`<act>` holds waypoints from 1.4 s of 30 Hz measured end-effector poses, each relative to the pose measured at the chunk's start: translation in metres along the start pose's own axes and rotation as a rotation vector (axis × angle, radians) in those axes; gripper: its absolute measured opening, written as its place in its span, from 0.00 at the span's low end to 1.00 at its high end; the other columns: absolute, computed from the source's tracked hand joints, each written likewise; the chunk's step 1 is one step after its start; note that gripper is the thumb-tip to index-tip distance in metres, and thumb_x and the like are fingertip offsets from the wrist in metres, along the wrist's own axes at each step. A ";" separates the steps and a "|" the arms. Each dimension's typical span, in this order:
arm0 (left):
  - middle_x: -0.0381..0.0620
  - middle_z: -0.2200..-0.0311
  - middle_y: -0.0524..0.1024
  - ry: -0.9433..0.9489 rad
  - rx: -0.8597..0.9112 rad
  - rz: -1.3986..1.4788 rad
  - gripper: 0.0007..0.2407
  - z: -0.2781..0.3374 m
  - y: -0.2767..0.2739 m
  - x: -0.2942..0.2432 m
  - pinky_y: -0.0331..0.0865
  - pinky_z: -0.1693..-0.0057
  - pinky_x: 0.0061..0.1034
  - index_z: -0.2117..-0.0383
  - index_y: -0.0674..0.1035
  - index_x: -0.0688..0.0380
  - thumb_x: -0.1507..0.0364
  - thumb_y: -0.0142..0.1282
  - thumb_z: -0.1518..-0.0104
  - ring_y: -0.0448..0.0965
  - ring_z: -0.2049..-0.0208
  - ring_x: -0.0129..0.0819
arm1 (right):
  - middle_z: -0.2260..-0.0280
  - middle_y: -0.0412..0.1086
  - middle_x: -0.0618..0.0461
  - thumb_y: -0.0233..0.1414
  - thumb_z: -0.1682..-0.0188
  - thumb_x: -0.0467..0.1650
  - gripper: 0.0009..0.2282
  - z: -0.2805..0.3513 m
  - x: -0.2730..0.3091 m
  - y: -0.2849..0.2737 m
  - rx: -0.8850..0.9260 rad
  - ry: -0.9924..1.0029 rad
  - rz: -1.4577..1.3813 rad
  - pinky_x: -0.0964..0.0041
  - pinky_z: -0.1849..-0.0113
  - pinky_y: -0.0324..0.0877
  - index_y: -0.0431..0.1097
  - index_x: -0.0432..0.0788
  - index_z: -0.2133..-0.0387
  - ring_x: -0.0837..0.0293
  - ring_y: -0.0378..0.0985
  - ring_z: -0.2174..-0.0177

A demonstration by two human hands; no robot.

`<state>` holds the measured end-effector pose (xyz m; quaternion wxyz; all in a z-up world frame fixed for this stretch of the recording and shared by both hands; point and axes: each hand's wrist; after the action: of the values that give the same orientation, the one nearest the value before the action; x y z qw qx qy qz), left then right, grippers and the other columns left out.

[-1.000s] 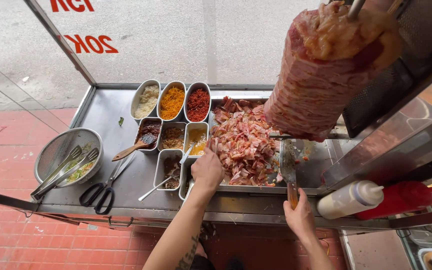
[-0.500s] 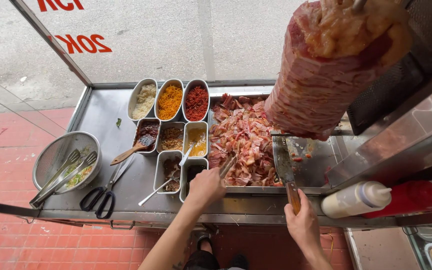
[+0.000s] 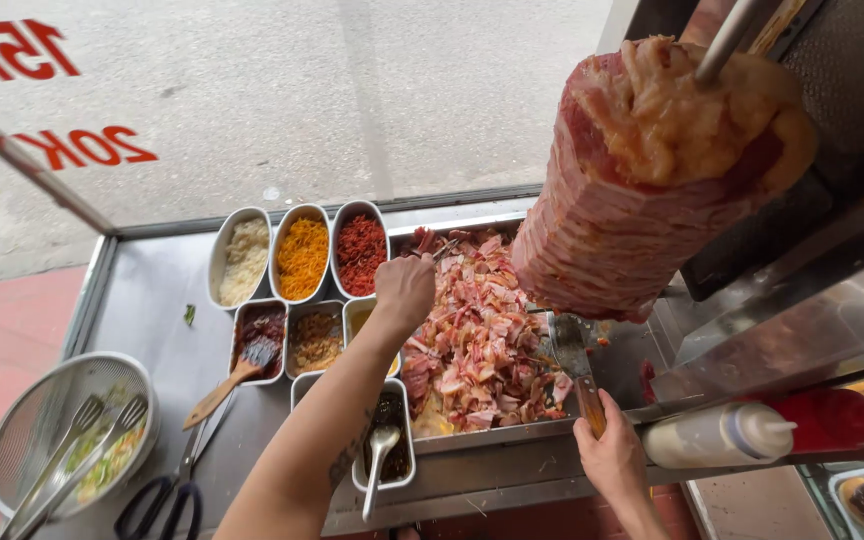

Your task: Shaving meat from a vertical rotisserie and arranging it in a tray using a knife and tongs.

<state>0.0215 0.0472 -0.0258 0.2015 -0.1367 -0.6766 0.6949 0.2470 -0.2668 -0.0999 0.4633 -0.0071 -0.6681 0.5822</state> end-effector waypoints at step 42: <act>0.38 0.85 0.64 0.584 0.278 -0.167 0.08 -0.017 0.032 0.013 0.54 0.84 0.17 0.71 0.76 0.60 0.80 0.46 0.33 0.57 0.88 0.23 | 0.82 0.70 0.45 0.49 0.50 0.33 0.28 -0.042 0.075 -0.017 0.210 0.338 -0.195 0.60 0.81 0.60 0.56 0.51 0.33 0.54 0.67 0.87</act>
<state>0.0153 0.0683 -0.0579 0.4599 -0.2455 -0.4979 0.6931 0.2399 -0.1988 -0.0455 0.6210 0.0084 -0.5142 0.5915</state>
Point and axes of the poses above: each hand's wrist, its own z-axis away from the middle knuckle, its own y-axis out of the palm, x = y × z
